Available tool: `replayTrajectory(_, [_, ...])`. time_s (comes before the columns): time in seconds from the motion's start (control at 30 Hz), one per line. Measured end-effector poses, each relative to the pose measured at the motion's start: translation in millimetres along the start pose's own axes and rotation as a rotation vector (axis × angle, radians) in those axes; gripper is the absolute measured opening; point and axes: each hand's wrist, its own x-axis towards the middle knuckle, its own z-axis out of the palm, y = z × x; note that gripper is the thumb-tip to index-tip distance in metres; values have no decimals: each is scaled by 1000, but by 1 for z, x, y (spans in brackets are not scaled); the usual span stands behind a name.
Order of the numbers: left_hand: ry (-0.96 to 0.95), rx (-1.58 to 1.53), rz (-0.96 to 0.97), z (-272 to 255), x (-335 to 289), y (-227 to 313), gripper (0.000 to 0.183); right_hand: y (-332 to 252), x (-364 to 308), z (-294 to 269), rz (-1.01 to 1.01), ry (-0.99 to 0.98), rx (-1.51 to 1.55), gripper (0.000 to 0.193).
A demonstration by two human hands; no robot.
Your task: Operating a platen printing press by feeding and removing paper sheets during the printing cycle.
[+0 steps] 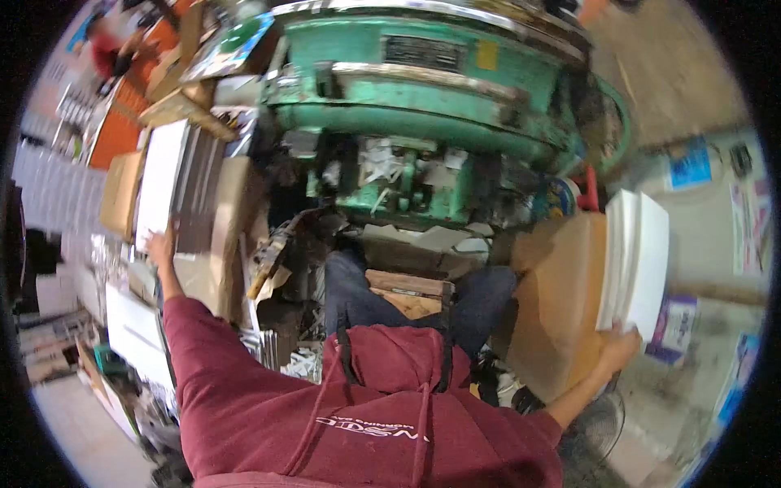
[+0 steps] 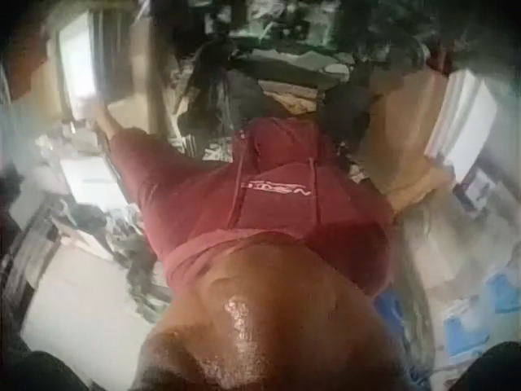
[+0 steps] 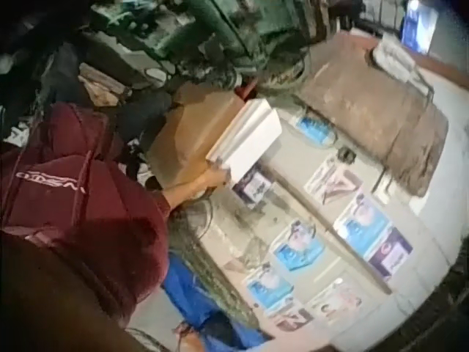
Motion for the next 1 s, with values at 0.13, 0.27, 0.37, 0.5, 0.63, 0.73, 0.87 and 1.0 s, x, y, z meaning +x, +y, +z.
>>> replayTrajectory(0.13, [245,96,140,-13,-30,37,107,1,-16,12,2,146,115,40])
replayTrajectory(0.27, [410,-129,375,-34,-72,87,95,16,-7,14,-63,224,222,34])
replayTrajectory(0.37, [547,-333,707,-60,-106,128,80,40,18,0,70,-20,426,38])
replayTrajectory(0.5, [475,-519,925,-115,-154,209,71,65,54,-25,141,-409,721,40])
replayTrajectory(0.63, [477,-684,1203,-175,-210,289,64,69,65,-35,192,-484,692,43])
replayTrajectory(0.73, [448,-782,1344,-211,-248,337,63,63,61,-33,196,-490,706,44])
replayTrajectory(0.87, [415,-846,1480,-240,-288,387,64,53,49,-29,80,-362,767,38])
replayTrajectory(1.0, [422,-824,1546,-235,-304,422,67,50,42,-34,114,-375,829,29])
